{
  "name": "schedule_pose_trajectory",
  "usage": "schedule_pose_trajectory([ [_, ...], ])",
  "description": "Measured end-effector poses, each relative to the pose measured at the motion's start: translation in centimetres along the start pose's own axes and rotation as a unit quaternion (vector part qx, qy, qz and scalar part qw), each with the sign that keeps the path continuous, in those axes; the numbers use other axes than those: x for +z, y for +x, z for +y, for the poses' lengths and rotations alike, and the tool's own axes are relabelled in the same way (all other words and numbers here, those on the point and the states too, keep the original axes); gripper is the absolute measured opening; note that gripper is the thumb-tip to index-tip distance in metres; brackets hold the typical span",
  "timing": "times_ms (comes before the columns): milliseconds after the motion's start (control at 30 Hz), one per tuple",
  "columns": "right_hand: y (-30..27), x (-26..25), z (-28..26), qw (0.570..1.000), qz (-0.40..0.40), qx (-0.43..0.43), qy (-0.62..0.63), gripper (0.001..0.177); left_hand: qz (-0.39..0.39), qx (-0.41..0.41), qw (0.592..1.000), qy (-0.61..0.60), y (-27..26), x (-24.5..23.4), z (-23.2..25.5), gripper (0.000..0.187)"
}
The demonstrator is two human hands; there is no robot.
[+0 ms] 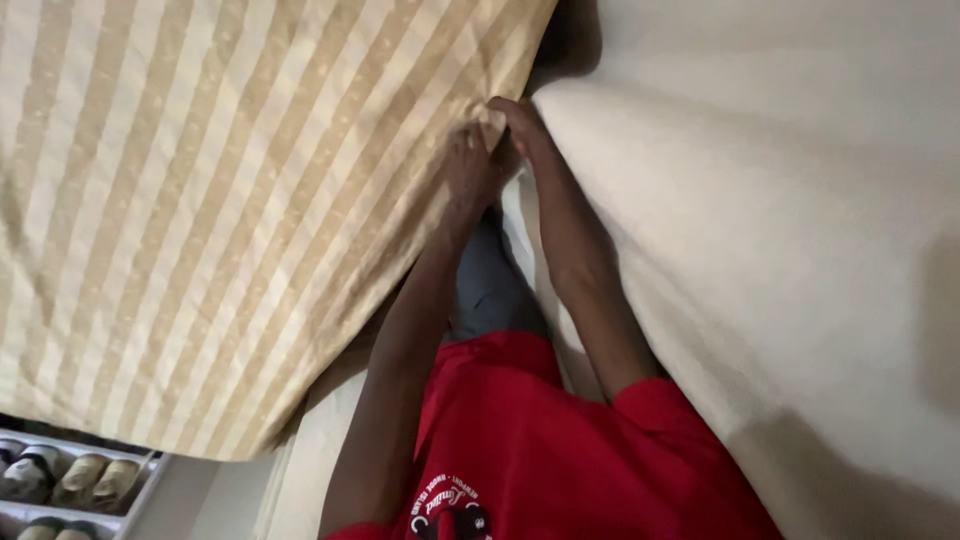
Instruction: The person makes a bed by spreading and smoothing a striped sheet over the mattress and then placing pillows onto the bed.
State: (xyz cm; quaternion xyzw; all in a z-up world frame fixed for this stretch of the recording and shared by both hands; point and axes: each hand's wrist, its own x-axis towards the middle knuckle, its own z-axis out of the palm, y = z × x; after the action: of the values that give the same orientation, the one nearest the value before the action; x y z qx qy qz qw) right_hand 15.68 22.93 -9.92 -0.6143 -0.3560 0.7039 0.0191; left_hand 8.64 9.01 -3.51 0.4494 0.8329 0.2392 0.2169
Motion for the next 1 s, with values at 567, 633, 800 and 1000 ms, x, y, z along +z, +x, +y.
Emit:
schedule_pose_trajectory([
  [567, -0.2, 7.4, -3.1, 0.915, -0.314, 0.036, 0.251, 0.06, -0.226, -0.305, 0.845, -0.378, 7.1, -7.4, -12.6, 0.03],
  [633, -0.7, 8.4, -3.3, 0.895, -0.305, 0.049, 0.321, 0.064, -0.236, -0.345, 0.788, -0.451, 7.3, -8.6, -11.6, 0.03],
  [800, -0.8, 9.7, -4.8, 0.856, -0.356, -0.028, 0.373, 0.062, -0.235, -0.224, 0.842, -0.431, 5.7, -12.5, -9.2, 0.04],
  [1000, -0.6, 7.3, -6.2, 0.907, -0.248, -0.018, 0.34, 0.067, -0.103, -0.045, 0.976, -0.185, 5.3, -12.7, -5.9, 0.044],
])
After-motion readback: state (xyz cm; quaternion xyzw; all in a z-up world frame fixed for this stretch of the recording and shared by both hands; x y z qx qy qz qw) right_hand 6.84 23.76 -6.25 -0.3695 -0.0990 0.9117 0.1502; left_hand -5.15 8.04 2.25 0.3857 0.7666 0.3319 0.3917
